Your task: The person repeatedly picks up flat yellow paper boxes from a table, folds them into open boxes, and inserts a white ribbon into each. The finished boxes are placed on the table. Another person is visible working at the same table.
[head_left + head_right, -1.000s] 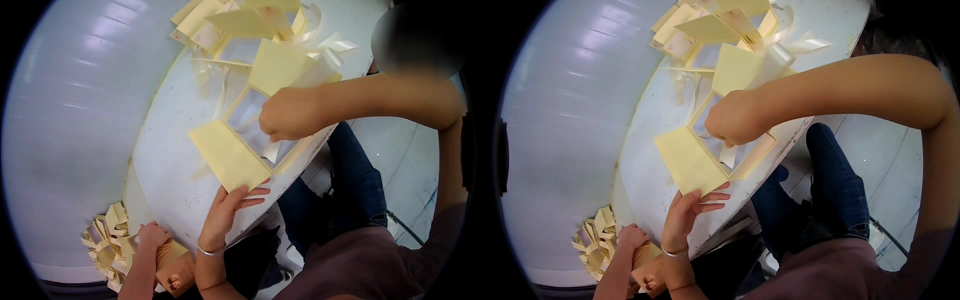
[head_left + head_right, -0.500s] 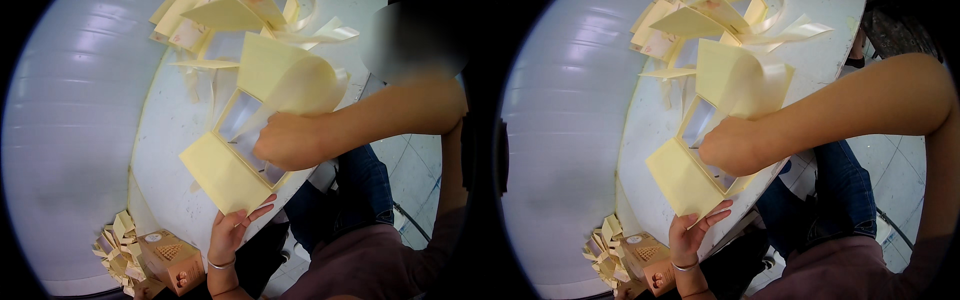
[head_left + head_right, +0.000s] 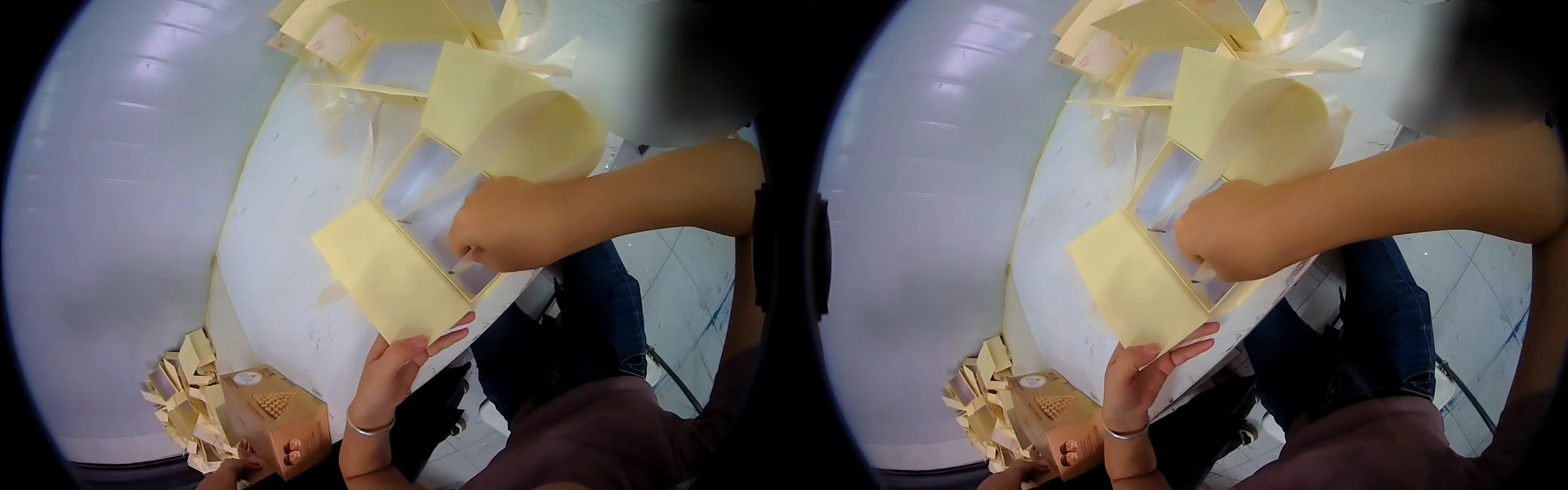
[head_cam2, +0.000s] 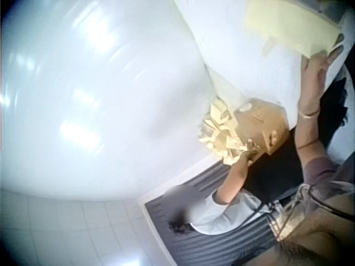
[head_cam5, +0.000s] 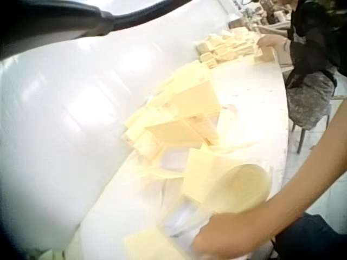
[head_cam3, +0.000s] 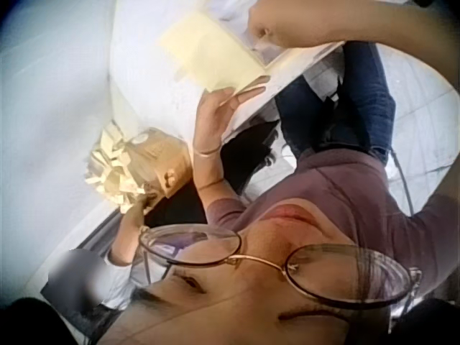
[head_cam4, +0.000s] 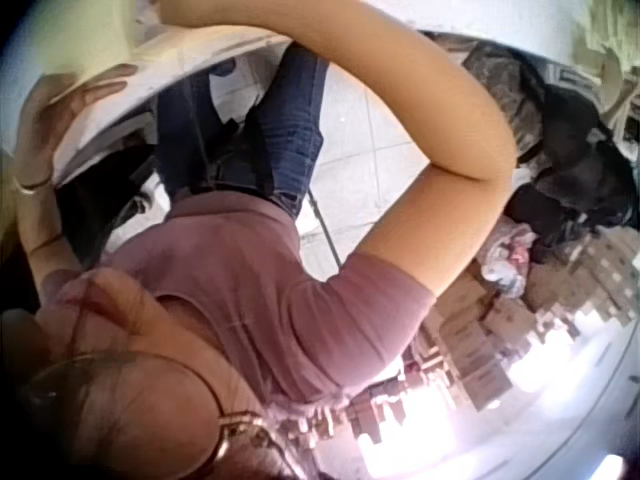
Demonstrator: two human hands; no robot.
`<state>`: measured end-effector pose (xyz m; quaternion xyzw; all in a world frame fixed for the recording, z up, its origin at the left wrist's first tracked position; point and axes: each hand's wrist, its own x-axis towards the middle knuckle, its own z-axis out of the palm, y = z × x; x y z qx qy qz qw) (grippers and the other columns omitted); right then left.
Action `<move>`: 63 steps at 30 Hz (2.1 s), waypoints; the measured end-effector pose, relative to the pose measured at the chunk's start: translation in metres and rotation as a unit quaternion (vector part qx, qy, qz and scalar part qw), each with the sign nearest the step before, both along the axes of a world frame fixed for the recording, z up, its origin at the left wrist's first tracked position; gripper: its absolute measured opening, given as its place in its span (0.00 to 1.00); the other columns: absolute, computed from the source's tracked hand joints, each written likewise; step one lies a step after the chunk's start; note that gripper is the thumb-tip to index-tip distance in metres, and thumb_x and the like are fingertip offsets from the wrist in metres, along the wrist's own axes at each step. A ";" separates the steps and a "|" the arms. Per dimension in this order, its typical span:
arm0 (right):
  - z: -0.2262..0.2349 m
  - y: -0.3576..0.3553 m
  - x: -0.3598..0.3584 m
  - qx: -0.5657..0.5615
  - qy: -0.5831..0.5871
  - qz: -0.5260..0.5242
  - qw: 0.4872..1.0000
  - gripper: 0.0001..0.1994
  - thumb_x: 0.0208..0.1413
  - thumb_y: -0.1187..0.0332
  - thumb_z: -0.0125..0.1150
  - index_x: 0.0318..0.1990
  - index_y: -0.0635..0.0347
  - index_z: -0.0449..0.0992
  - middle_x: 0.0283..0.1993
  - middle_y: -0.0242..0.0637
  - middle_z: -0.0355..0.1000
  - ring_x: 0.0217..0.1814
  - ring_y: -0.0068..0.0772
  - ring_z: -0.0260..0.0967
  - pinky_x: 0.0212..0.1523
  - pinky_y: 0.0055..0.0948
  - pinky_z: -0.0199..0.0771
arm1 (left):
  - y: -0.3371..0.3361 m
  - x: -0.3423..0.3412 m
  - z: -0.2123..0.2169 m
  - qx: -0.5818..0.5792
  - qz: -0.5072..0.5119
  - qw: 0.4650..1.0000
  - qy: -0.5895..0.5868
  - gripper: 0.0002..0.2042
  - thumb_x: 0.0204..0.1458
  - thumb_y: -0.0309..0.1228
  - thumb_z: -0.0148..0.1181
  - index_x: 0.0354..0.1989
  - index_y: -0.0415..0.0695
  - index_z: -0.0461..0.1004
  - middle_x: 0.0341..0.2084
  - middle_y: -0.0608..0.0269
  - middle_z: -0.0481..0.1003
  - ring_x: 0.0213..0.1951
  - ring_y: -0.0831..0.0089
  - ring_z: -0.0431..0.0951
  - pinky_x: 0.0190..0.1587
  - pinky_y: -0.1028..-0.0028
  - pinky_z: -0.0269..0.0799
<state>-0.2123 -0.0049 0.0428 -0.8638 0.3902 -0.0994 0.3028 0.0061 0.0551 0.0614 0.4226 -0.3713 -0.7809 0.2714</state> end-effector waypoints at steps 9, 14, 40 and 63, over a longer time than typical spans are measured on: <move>0.002 0.003 0.010 -0.027 0.015 -0.019 0.999 0.06 0.41 0.73 0.49 0.20 0.62 0.72 0.19 0.46 0.68 0.23 0.49 0.66 0.27 0.40 0.66 | 0.003 0.008 -0.011 -0.028 -0.004 1.000 -0.011 0.25 0.44 0.27 0.39 0.53 0.27 0.52 0.48 0.39 0.62 0.50 0.38 0.62 0.51 0.54 0.62; 0.005 0.004 0.012 -0.071 -0.017 -0.039 0.997 0.05 0.39 0.73 0.49 0.17 0.62 0.70 0.17 0.47 0.66 0.22 0.50 0.65 0.26 0.40 0.65 | 0.005 0.008 -0.004 -0.028 0.010 0.999 -0.016 0.26 0.44 0.28 0.41 0.53 0.27 0.52 0.48 0.38 0.62 0.50 0.37 0.62 0.51 0.54 0.62; -0.009 0.002 0.019 -0.042 0.018 0.015 0.999 0.06 0.34 0.77 0.52 0.24 0.62 0.74 0.24 0.48 0.70 0.28 0.47 0.69 0.28 0.38 0.67 | 0.002 0.008 -0.009 -0.056 -0.020 0.998 0.006 0.25 0.52 0.35 0.39 0.54 0.29 0.50 0.50 0.41 0.61 0.52 0.45 0.62 0.53 0.56 0.59; -0.006 0.002 0.019 -0.097 0.010 0.022 0.995 0.02 0.30 0.76 0.55 0.16 0.57 0.71 0.15 0.41 0.68 0.18 0.39 0.66 0.29 0.32 0.60 | -0.009 0.011 -0.055 -0.527 -0.102 0.694 -0.480 0.12 0.44 0.26 0.59 0.39 0.38 0.71 0.34 0.60 0.73 0.37 0.69 0.72 0.39 0.73 0.67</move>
